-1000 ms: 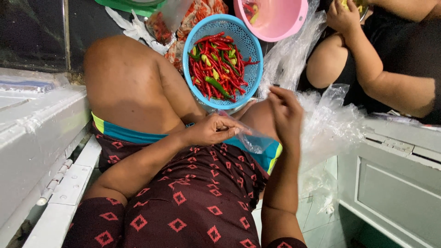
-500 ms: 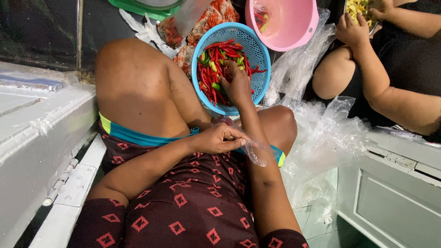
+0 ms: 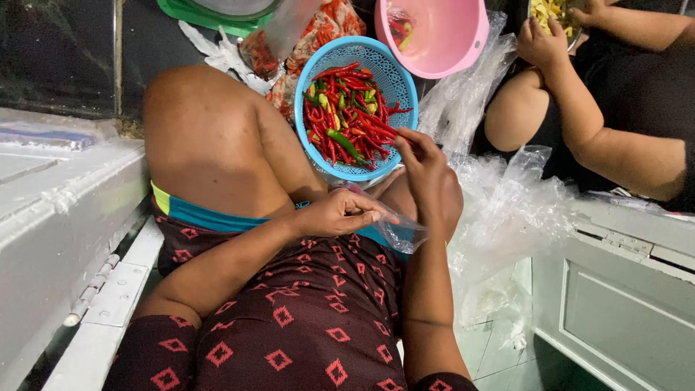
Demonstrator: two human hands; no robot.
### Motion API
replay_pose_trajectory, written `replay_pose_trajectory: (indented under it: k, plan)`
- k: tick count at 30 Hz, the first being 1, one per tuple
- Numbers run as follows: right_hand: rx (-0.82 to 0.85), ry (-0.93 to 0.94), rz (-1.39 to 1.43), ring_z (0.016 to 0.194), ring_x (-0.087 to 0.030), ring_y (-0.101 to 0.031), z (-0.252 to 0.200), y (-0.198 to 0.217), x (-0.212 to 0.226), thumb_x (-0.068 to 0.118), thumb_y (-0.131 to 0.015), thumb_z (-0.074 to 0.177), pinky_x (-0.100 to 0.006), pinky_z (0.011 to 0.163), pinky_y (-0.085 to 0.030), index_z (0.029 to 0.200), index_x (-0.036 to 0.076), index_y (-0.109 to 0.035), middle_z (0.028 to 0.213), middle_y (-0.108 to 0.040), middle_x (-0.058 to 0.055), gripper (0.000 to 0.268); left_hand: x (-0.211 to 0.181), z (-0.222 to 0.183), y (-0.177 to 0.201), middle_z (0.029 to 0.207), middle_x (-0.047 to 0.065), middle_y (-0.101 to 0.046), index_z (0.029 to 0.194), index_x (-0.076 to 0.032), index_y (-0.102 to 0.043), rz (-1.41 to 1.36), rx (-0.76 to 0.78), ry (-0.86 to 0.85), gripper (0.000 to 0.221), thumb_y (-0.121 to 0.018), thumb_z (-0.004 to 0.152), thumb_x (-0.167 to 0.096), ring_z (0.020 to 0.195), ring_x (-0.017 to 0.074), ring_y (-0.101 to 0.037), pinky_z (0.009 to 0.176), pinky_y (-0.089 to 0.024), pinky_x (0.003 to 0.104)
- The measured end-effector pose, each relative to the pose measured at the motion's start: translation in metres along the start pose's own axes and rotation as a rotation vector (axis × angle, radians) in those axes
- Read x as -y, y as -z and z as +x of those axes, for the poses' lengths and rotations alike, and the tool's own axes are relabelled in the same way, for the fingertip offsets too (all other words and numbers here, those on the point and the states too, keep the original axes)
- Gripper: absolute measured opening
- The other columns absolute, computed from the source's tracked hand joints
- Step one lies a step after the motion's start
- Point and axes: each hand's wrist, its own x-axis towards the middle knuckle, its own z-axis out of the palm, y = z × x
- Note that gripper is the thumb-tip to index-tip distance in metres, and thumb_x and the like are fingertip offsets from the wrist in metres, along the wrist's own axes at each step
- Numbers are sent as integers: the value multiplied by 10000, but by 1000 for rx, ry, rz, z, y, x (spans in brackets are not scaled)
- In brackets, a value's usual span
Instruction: Packaging red chilies from a blue basket into small plastic bags while sitting on the floor.
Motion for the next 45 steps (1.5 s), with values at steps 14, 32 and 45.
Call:
replay_pose_trajectory:
  k: [14,32,45]
  plan:
    - [-143,18,272,953,-298,-651,-145,166,89,-97,-615,954,-393,853,-581,1058,-120,-594,1003,-603,-245,108,14,-7,12,414,-5,-490,1315,53,-635,-70,57,32,317,-467,1068,-55,368,-1,-350,402,-253,143]
    - [-101,29,-204,793,-246,-664,-121,108,160,-44,-685,995,-370,759,-558,1079,-97,-702,981,-678,-226,101,10,-5,9,412,-4,-498,1271,14,-681,-35,53,29,296,-492,1065,-84,356,11,-357,397,-269,146]
    - [-97,310,-232,892,-348,-717,-119,91,154,-137,-773,881,-437,841,-588,1248,-174,-590,975,-631,-243,411,-3,-8,5,429,18,-550,1276,-49,-700,42,38,23,294,-504,1061,-92,364,7,-336,407,-276,143]
